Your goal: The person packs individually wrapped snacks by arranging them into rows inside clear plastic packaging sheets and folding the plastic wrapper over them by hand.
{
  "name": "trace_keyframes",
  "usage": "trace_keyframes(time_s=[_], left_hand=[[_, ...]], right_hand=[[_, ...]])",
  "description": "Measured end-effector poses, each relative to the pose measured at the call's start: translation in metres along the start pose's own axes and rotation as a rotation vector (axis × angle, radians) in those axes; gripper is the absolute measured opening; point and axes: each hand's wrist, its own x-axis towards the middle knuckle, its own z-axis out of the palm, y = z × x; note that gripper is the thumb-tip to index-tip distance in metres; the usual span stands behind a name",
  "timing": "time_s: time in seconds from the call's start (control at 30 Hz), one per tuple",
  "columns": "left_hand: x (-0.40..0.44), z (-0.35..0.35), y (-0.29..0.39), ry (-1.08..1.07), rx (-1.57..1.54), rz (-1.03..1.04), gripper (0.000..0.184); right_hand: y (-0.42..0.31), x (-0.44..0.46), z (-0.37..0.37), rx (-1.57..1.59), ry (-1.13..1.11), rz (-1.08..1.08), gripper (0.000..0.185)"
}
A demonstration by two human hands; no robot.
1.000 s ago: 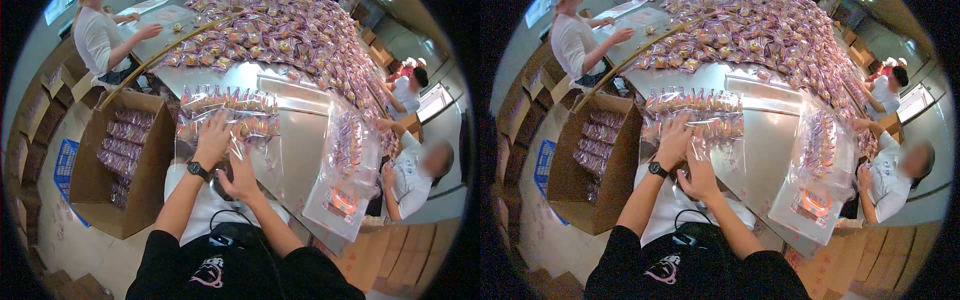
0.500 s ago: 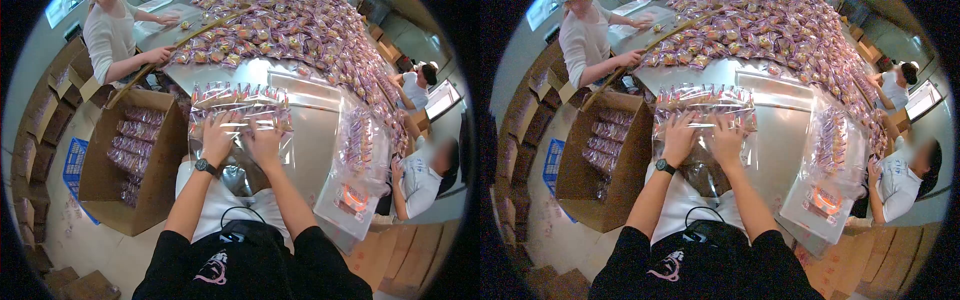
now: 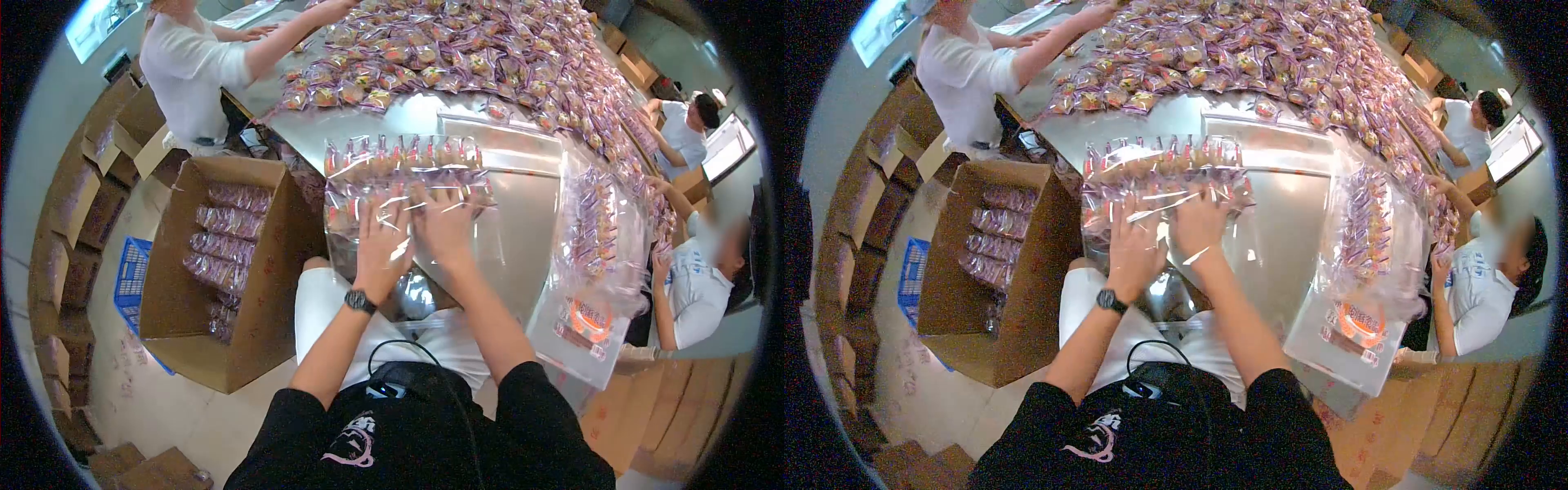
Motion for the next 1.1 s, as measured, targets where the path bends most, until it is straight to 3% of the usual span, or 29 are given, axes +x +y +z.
trace_keyframes(time_s=[0.07, 0.2, 0.23, 0.33, 0.37, 0.43, 0.53, 0.57, 0.63, 0.67, 0.7, 0.83, 1.0, 1.03, 1.1], left_hand=[[-0.024, -0.018, 0.018, 0.056, -0.118, 0.054, 0.056], [-0.078, -0.033, 0.036, 0.118, -0.416, 0.196, 0.043], [-0.088, -0.036, 0.043, 0.144, -0.449, 0.24, 0.041], [-0.112, -0.039, 0.066, 0.212, -0.548, 0.329, 0.046], [-0.116, -0.041, 0.071, 0.301, -0.472, 0.241, 0.054], [-0.115, -0.055, 0.078, 0.468, -0.316, 0.078, 0.07], [-0.106, -0.068, 0.066, 0.288, -0.364, -0.363, 0.092], [-0.102, -0.073, 0.06, 0.191, -0.355, -0.379, 0.094], [-0.108, -0.06, 0.051, 0.042, -0.649, -0.498, 0.095], [-0.114, -0.052, 0.048, -0.042, -0.799, -0.557, 0.096], [-0.115, -0.049, 0.046, -0.081, -0.811, -0.559, 0.081], [-0.112, -0.053, 0.048, -0.011, -0.843, -0.56, 0.056], [-0.109, -0.056, 0.05, -0.121, -0.909, -0.623, 0.051], [-0.108, -0.062, 0.051, -0.14, -0.894, -0.62, 0.05], [-0.109, -0.063, 0.05, -0.155, -0.878, -0.61, 0.05]], right_hand=[[0.015, -0.003, -0.019, 0.021, -0.13, 0.055, 0.05], [0.044, -0.03, -0.039, -0.048, -0.119, 0.064, 0.058], [0.047, -0.033, -0.049, 0.018, -0.27, 0.079, 0.061], [0.055, -0.051, -0.051, 0.099, -0.064, -0.047, 0.07], [0.05, -0.053, -0.05, 0.07, -0.195, 0.021, 0.078], [0.045, -0.055, -0.047, 0.104, -0.082, 0.011, 0.08], [0.034, -0.064, -0.056, 0.263, -0.16, -0.06, 0.081], [0.026, -0.066, -0.061, 0.288, -0.245, -0.116, 0.079], [0.018, -0.06, -0.062, 0.533, -0.021, -0.336, 0.064], [0.015, -0.058, -0.056, 0.537, -0.037, -0.366, 0.059], [0.008, -0.056, -0.049, 0.542, -0.052, -0.396, 0.055], [-0.012, -0.047, -0.044, 0.525, 0.009, -0.365, 0.047], [-0.023, -0.045, -0.014, 0.389, 0.245, -0.322, 0.052], [-0.029, -0.048, -0.011, 0.385, 0.216, -0.222, 0.055], [-0.038, -0.047, -0.01, 0.551, 0.283, -0.135, 0.043]])
